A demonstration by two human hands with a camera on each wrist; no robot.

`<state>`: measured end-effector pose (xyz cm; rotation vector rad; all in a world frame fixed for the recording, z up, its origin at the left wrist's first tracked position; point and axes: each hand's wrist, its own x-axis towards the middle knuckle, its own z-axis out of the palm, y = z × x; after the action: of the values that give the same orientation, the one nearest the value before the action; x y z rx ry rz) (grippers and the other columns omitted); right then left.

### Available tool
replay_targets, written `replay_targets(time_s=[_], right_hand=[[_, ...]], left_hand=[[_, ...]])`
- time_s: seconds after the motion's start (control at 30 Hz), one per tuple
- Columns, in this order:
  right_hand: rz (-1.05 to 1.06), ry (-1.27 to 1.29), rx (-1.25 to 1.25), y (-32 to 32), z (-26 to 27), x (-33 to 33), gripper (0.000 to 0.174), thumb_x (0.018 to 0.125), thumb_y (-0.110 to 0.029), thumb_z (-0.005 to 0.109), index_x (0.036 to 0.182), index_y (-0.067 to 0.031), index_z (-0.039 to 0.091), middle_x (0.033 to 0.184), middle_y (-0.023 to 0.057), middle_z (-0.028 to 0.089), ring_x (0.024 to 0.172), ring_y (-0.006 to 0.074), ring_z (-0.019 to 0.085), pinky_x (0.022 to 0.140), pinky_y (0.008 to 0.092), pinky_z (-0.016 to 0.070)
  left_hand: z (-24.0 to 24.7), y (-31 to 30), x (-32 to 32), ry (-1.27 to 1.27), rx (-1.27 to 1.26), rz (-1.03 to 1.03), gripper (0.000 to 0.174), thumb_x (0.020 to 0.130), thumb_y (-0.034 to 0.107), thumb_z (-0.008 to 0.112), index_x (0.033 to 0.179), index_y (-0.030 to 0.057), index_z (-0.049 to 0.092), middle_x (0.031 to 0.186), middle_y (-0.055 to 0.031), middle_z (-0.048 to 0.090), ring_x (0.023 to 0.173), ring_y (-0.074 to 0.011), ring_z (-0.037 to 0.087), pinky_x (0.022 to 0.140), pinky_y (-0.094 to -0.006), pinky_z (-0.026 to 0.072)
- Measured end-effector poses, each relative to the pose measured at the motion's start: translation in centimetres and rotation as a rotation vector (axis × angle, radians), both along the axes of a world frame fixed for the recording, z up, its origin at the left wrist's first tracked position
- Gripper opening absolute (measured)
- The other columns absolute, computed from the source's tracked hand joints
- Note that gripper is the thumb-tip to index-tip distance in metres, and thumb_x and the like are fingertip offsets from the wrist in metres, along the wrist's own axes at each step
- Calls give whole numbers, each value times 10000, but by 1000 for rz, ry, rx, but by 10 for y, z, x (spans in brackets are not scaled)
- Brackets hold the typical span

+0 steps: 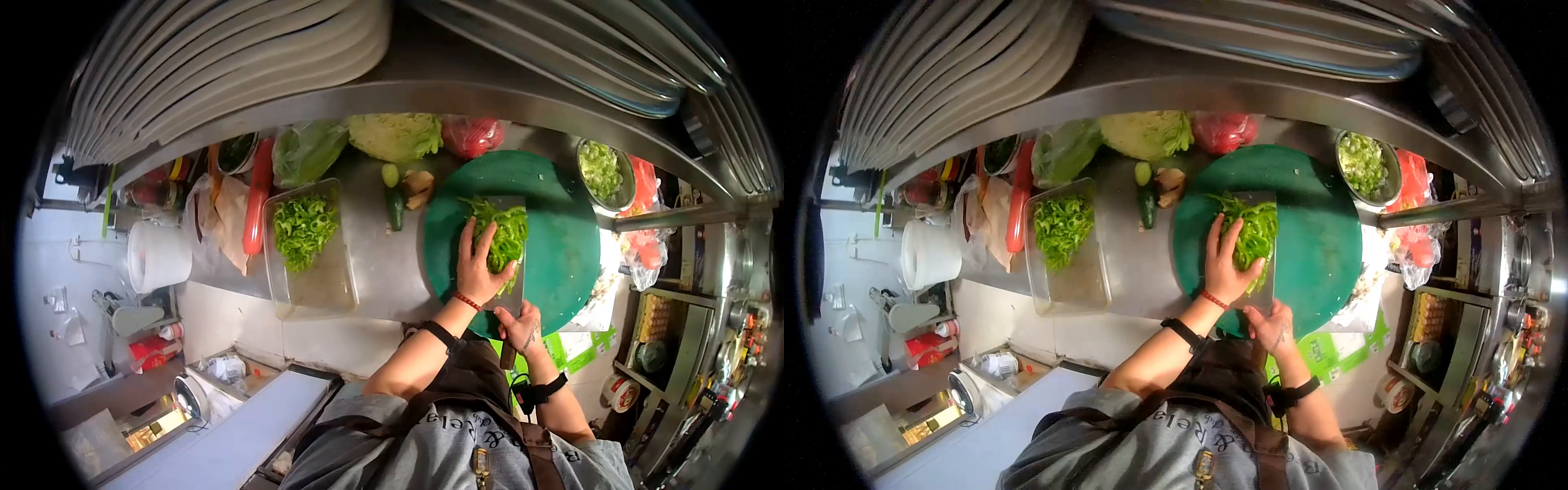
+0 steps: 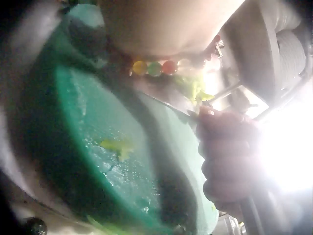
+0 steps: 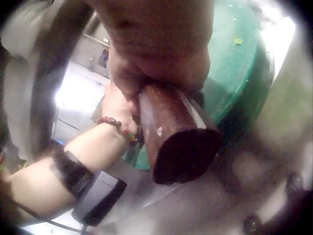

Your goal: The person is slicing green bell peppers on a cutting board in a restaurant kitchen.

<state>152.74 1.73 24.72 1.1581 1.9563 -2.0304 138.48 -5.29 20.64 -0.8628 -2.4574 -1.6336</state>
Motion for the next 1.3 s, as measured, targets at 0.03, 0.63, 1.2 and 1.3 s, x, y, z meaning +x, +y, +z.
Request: replay_targets(time_s=[0.03, 0.63, 1.2, 1.3], right_hand=[[-19, -1, 1, -7, 6, -1, 211, 861, -102, 707, 911, 50, 569, 603, 62, 603, 442, 118, 527, 425, 270, 424], [384, 40, -285, -205, 27, -162, 173, 839, -103, 662, 839, 44, 572, 592, 56, 583, 478, 123, 533, 459, 276, 418], [-220, 66, 96, -79, 43, 8, 109, 857, -59, 643, 911, 17, 586, 620, 34, 569, 421, 112, 495, 397, 255, 377], [-441, 120, 85, -50, 1, 20, 113, 885, -100, 635, 883, -22, 554, 593, 21, 531, 410, 120, 469, 398, 260, 376]], left_hand=[[2, -5, 0, 0, 23, 0, 775, 759, 413, 744, 1405, 102, 452, 1453, -286, 323, 1302, -468, 370, 1070, -514, 359], [39, -286, -137, 261, -573, -28, 517, 862, 610, 557, 1302, 342, 601, 1569, -163, 180, 1444, -458, 55, 1096, -697, 67], [70, -247, -250, 534, -303, 115, 536, 886, 346, 596, 1379, 158, 505, 1521, -207, 272, 1381, -482, 232, 1115, -582, 248], [89, -195, -313, 598, -546, -114, 585, 894, 353, 594, 1413, 130, 446, 1456, -198, 393, 1378, -410, 307, 1112, -570, 267]])
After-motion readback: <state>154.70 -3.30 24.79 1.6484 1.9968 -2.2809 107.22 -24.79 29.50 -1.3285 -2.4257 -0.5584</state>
